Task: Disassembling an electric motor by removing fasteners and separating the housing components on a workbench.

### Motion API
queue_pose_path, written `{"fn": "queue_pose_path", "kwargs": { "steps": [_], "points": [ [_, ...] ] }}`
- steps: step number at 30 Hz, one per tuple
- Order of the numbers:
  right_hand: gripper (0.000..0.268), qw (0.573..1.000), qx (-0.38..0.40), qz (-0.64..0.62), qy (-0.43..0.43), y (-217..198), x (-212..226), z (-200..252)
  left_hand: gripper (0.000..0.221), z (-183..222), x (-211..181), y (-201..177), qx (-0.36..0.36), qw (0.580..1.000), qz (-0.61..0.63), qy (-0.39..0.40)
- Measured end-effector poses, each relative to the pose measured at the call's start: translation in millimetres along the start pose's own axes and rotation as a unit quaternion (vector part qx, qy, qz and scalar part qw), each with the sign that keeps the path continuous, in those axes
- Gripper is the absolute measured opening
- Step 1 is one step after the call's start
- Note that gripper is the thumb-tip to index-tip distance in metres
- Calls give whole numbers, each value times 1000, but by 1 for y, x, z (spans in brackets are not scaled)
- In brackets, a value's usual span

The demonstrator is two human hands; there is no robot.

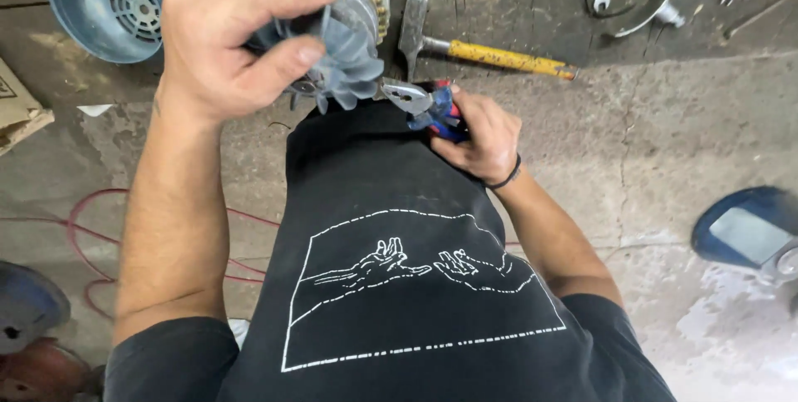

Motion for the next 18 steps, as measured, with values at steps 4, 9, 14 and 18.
{"fn": "queue_pose_path", "kwargs": {
  "steps": [4, 9, 14, 18],
  "points": [
    [54, 998, -45, 22, -48, 4, 5, 13, 40, -4, 0, -2, -31, 995, 90, 9],
    [61, 997, -47, 37, -50, 18, 3, 10, 41, 11, 11, 1, -56, 988, 142, -5],
    [60, 997, -38, 60, -32, 24, -1, 12, 39, 23, 16, 5, -46, 990, 124, -42],
    [69, 996, -43, 66, -45, 22, 2, 9, 36, 21, 16, 5, -63, 987, 140, -52]
  ]
}}
Point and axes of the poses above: each hand's wrist, its own z-axis away from the middle knuckle, its own y-axis out of the palm, x = y × z, the point moved 10 cm from there along -z, towards the middle knuckle, and after that the axes turned 11 degrees about y, right-handed, at the moved point
